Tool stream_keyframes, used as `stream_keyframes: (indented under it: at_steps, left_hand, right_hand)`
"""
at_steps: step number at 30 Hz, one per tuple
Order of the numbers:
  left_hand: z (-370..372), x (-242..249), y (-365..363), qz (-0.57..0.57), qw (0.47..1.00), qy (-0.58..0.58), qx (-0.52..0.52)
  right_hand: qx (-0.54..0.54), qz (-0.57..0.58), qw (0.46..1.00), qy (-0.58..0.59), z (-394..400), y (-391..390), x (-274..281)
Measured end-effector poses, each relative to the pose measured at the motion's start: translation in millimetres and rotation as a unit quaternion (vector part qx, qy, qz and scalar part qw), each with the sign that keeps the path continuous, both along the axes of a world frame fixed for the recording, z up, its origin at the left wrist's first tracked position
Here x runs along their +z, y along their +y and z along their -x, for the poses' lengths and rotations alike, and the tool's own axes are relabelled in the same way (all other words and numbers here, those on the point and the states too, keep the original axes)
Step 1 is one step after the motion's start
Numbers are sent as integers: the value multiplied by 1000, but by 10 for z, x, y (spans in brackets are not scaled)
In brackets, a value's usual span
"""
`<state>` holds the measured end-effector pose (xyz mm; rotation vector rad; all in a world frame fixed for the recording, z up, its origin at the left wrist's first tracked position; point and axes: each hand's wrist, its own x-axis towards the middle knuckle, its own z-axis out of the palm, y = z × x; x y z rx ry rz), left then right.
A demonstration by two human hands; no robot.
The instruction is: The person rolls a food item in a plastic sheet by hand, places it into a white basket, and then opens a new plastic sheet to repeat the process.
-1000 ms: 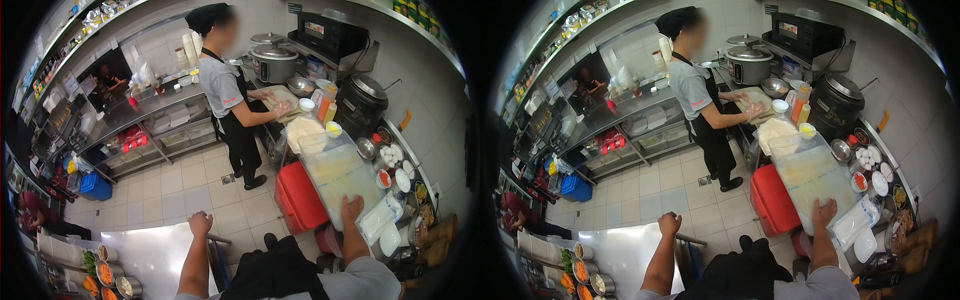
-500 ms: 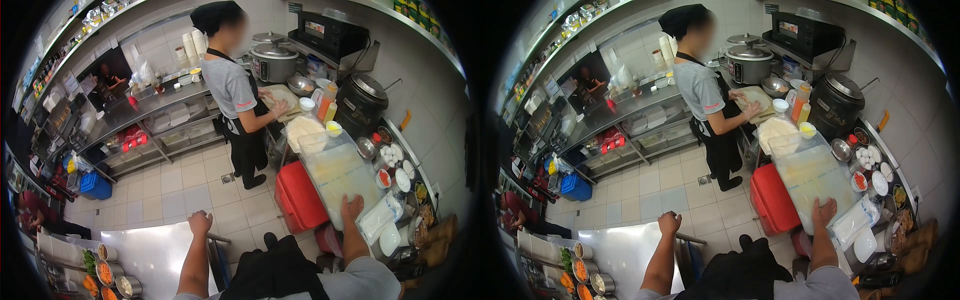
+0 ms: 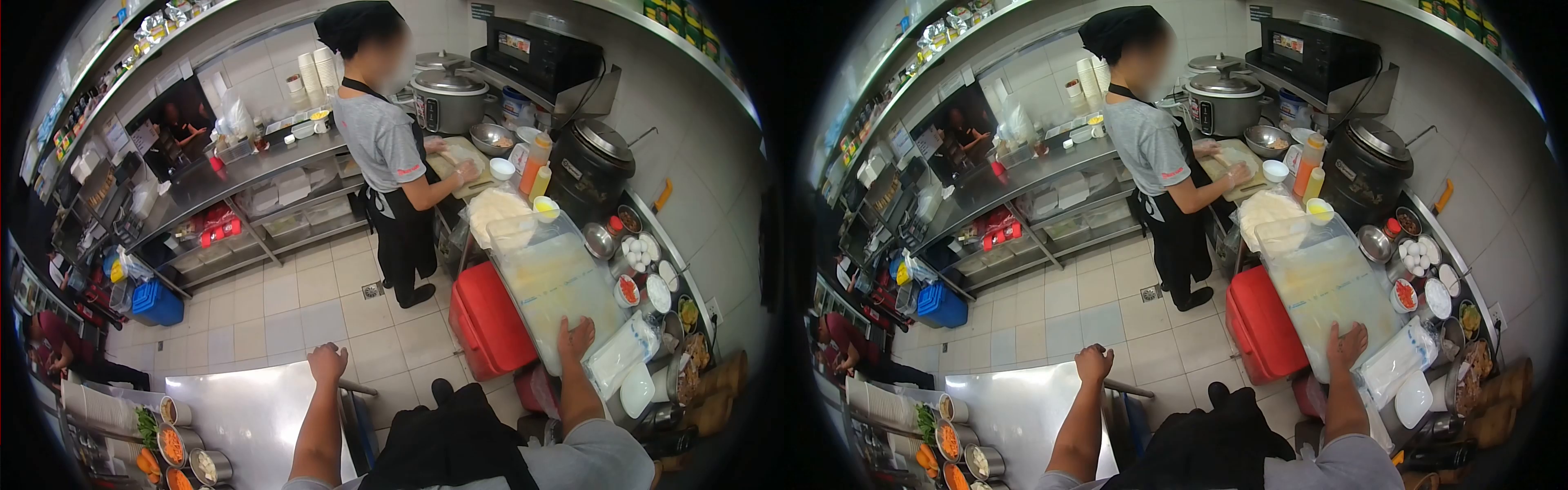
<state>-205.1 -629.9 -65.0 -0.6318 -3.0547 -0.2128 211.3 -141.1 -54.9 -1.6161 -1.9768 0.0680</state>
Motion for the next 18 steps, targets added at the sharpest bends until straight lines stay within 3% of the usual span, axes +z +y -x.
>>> stream_keyframes:
  at_steps: [18]
  left_hand:
    - [13,-32,-4,4,1000,-11,4]
  right_hand:
    - [1,11,1000,3,-9,13,-2]
